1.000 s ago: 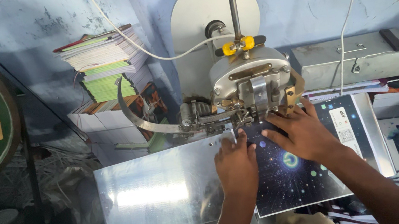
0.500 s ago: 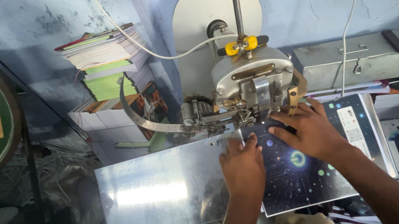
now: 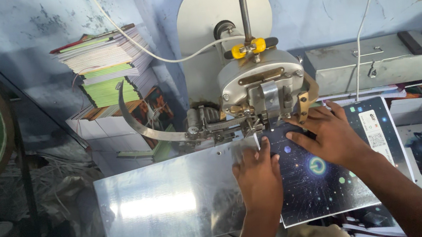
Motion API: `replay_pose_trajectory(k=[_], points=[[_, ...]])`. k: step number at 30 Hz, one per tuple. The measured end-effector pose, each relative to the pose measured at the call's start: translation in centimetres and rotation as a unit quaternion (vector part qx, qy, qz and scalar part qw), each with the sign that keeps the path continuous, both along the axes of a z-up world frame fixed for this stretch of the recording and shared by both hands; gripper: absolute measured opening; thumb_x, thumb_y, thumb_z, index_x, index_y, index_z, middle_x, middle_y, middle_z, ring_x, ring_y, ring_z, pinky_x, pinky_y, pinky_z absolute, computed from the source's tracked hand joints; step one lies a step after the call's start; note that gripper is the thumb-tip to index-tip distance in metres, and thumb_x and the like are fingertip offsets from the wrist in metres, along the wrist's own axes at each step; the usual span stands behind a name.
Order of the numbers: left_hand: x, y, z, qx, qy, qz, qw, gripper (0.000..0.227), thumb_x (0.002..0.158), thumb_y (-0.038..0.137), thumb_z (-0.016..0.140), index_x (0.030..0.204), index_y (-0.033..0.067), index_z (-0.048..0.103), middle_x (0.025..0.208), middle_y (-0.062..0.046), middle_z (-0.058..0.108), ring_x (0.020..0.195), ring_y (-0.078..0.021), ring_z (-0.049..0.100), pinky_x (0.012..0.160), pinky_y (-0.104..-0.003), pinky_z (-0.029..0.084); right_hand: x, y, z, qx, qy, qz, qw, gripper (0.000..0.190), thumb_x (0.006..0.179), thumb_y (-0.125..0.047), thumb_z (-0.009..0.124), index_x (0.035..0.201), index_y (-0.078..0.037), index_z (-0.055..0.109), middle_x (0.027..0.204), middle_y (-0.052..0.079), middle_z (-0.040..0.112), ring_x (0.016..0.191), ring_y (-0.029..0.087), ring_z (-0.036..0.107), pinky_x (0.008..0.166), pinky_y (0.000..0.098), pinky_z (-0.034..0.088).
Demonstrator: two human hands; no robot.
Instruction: The person repeatedly picks up a book from a stack, places it under a binding machine, and operates the machine to stitch the spine. After each cycle, the person removes the bound book and places it on a separate stack.
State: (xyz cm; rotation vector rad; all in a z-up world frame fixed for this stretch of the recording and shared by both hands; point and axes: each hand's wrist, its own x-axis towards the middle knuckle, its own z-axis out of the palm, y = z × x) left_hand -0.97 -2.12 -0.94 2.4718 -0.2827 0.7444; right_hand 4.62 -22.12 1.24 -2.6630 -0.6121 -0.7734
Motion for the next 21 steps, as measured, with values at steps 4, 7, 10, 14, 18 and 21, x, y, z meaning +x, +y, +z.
replay_pose_trajectory(k=[4, 7, 10, 14, 18, 21], points=[[0.05, 0.08, -0.01, 0.005, 0.002, -0.002, 1.000, 0.045, 0.096, 0.027, 0.065, 0.137, 0.0101, 0.063, 0.109, -0.014, 0.060, 0.102, -0.0310, 0.062, 0.094, -0.049, 0.040, 0.08, -0.10, 0.02, -0.003, 0.033, -0.019, 0.999, 0.049, 0.091, -0.050, 0.062, 0.133, -0.026, 0.067, 0.132, 0.007, 0.064, 0.138, 0.026, 0.047, 0.120, 0.0550, 0.018], [0.19, 0.05, 0.14, 0.013, 0.017, 0.003, 1.000, 0.044, 0.096, 0.027, 0.065, 0.137, 0.0103, 0.063, 0.108, -0.015, 0.060, 0.101, -0.0321, 0.062, 0.095, -0.050, 0.039, 0.09, -0.01, 0.13, -0.004, 0.051, -0.027, 0.998, 0.048, 0.091, -0.051, 0.062, 0.133, -0.027, 0.068, 0.131, 0.006, 0.065, 0.138, 0.024, 0.048, 0.122, 0.0539, 0.020], [0.33, 0.02, 0.25, 0.018, 0.024, 0.008, 1.000, 0.044, 0.095, 0.027, 0.066, 0.136, 0.0103, 0.063, 0.108, -0.016, 0.060, 0.100, -0.0331, 0.061, 0.095, -0.051, 0.039, 0.05, 0.10, 0.24, -0.004, 0.011, -0.007, 1.000, 0.049, 0.091, -0.049, 0.064, 0.131, -0.022, 0.068, 0.134, 0.010, 0.063, 0.137, 0.028, 0.046, 0.117, 0.0576, 0.019], [0.17, 0.04, 0.16, 0.004, 0.030, 0.000, 1.000, 0.044, 0.095, 0.026, 0.066, 0.137, 0.0098, 0.063, 0.108, -0.015, 0.061, 0.101, -0.0316, 0.062, 0.095, -0.050, 0.039, -0.04, 0.10, 0.33, 0.011, 0.018, -0.004, 1.000, 0.048, 0.090, -0.049, 0.064, 0.130, -0.023, 0.070, 0.133, 0.007, 0.065, 0.137, 0.027, 0.048, 0.117, 0.0566, 0.021], [0.14, 0.07, 0.17, -0.002, 0.017, -0.006, 1.000, 0.045, 0.094, 0.026, 0.067, 0.135, 0.0094, 0.064, 0.108, -0.014, 0.060, 0.102, -0.0313, 0.061, 0.091, -0.048, 0.040, -0.16, 0.16, 0.45, 0.007, 0.020, -0.003, 1.000, 0.047, 0.090, -0.048, 0.064, 0.129, -0.022, 0.070, 0.134, 0.007, 0.065, 0.138, 0.026, 0.048, 0.117, 0.0566, 0.022], [0.01, 0.09, 0.19, -0.002, 0.026, -0.003, 1.000, 0.045, 0.095, 0.027, 0.067, 0.136, 0.0104, 0.064, 0.107, -0.013, 0.059, 0.102, -0.0288, 0.061, 0.091, -0.048, 0.039, -0.14, 0.25, 0.66, 0.005, 0.024, -0.004, 1.000, 0.046, 0.090, -0.048, 0.064, 0.129, -0.023, 0.070, 0.134, 0.007, 0.065, 0.138, 0.027, 0.048, 0.116, 0.0567, 0.022]])
